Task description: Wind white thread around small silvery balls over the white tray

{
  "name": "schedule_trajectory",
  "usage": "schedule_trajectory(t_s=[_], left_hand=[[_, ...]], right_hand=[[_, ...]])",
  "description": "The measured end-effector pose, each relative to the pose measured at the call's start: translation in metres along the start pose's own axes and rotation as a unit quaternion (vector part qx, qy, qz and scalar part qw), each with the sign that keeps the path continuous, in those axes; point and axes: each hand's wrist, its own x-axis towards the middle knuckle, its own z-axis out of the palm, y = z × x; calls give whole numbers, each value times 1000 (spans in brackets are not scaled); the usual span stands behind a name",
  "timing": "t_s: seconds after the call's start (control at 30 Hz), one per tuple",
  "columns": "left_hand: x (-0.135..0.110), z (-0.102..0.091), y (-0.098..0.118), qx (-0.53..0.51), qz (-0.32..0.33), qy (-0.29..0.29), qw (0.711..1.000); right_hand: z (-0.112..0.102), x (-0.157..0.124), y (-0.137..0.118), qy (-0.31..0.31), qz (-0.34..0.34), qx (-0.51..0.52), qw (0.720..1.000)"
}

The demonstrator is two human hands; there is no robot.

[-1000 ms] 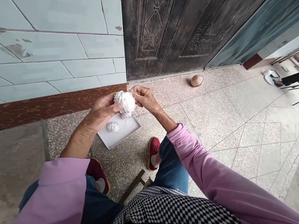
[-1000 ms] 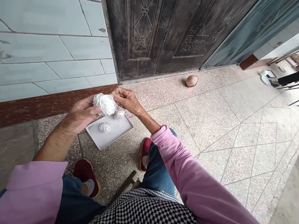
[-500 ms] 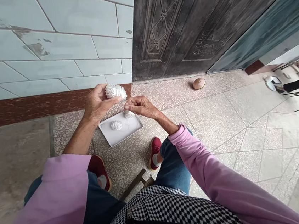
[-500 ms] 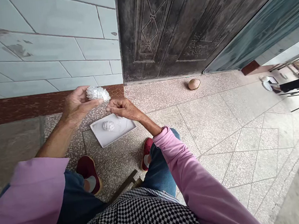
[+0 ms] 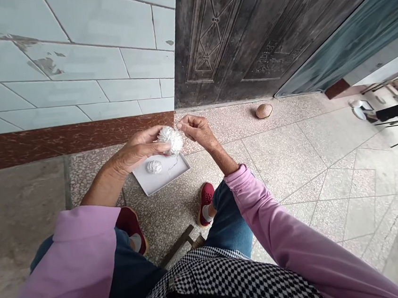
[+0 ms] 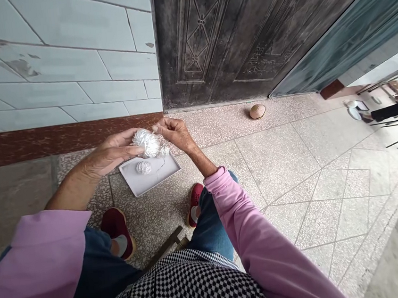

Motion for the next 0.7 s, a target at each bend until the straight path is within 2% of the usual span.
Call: schedule_trajectory(t_s=[0.1, 0.33, 0.53, 0.7], left_hand=[[5, 0, -5, -57, 19, 7, 998], [27, 2, -21, -164, 77, 88, 979], [36, 6, -29, -172, 123, 137, 968], [42, 2, -40, -142, 158, 191, 958]], right_hand=[[6, 7, 9, 3, -4, 26, 1000], [19, 11, 27, -6, -31, 36, 999], [15, 6, 29, -21, -62, -57, 996], [20, -5, 25, -71, -89, -166, 979]])
